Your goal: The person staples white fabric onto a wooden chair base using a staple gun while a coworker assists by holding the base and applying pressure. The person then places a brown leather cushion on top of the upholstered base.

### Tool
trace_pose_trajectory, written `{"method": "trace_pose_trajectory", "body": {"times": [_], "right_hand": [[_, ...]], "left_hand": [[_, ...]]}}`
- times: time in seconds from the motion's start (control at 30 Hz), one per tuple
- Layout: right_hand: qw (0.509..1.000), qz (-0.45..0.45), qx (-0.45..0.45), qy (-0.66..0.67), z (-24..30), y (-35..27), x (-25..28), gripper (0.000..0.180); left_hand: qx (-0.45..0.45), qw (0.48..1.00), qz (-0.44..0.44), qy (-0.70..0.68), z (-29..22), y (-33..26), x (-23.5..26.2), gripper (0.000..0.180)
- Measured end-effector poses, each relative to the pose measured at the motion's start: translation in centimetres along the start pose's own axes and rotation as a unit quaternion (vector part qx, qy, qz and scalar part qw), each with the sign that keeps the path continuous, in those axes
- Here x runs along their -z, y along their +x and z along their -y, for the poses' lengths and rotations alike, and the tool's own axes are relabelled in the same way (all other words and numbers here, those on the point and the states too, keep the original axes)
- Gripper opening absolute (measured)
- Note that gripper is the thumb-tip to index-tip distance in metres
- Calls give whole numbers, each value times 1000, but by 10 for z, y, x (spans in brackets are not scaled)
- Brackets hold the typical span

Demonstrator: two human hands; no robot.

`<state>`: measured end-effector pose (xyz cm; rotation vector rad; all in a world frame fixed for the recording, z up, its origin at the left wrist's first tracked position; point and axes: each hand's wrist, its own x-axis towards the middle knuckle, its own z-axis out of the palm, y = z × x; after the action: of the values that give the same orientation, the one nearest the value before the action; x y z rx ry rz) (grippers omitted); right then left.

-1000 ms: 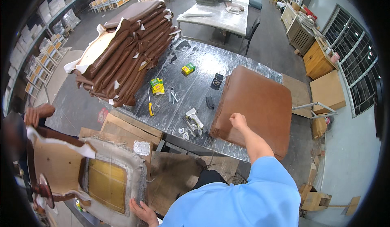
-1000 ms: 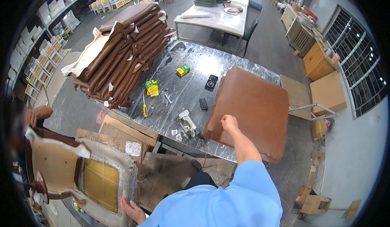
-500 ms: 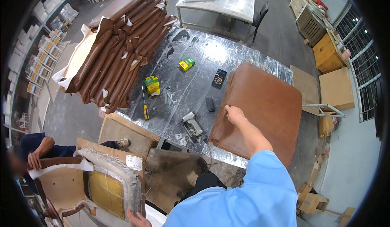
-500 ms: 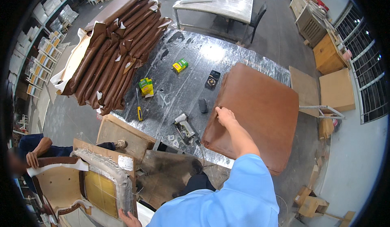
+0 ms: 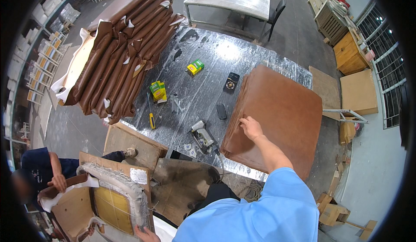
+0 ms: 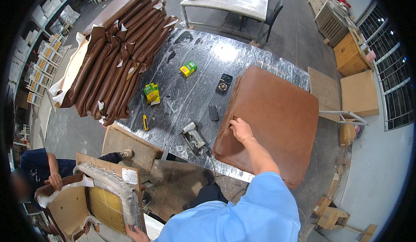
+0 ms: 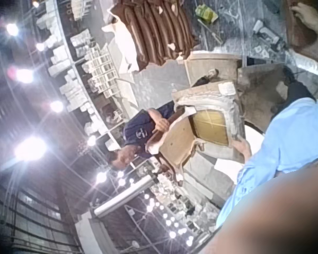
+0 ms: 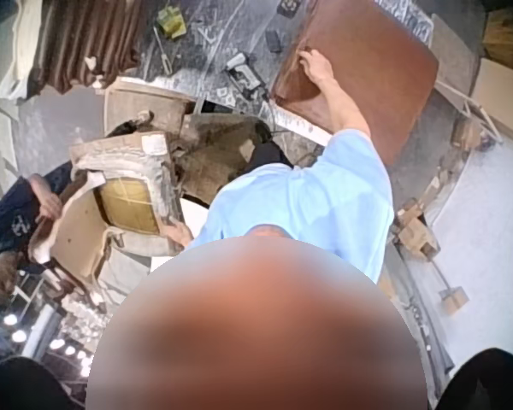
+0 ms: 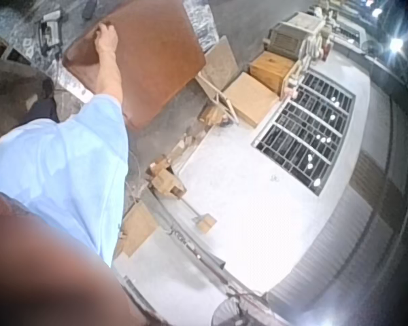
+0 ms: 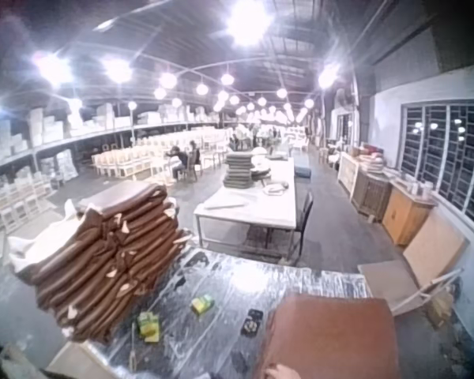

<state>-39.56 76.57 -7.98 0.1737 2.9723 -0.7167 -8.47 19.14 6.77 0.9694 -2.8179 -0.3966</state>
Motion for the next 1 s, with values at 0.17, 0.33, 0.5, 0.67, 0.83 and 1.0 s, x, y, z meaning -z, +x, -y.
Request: {"method": "trace_pose_trajectory", "body": {"times": [0.17, 0.33, 0.5, 0.67, 0.83, 1.0], "right_hand": [[1000, 23, -13, -16, -3, 0, 4, 16], [1000, 7, 19, -11, 3, 4, 13, 16], [989, 68, -115, -56, 29, 19, 21, 38], [976, -3, -213, -38, 36, 41, 4, 52], [932, -10, -359, 39, 3, 62, -3, 39], [865, -151, -369, 304, -31, 43, 33, 36]], "left_hand": [[36, 999, 7, -28, 0, 0, 0, 55], [84, 996, 12, 17, -4, 1, -3, 57], [200, 979, 34, -36, 9, 1, -16, 51], [133, 990, -23, 45, 10, 13, -29, 42], [53, 988, -130, -61, -14, 42, -38, 40], [90, 986, -85, -109, -16, 41, -41, 40]]}}
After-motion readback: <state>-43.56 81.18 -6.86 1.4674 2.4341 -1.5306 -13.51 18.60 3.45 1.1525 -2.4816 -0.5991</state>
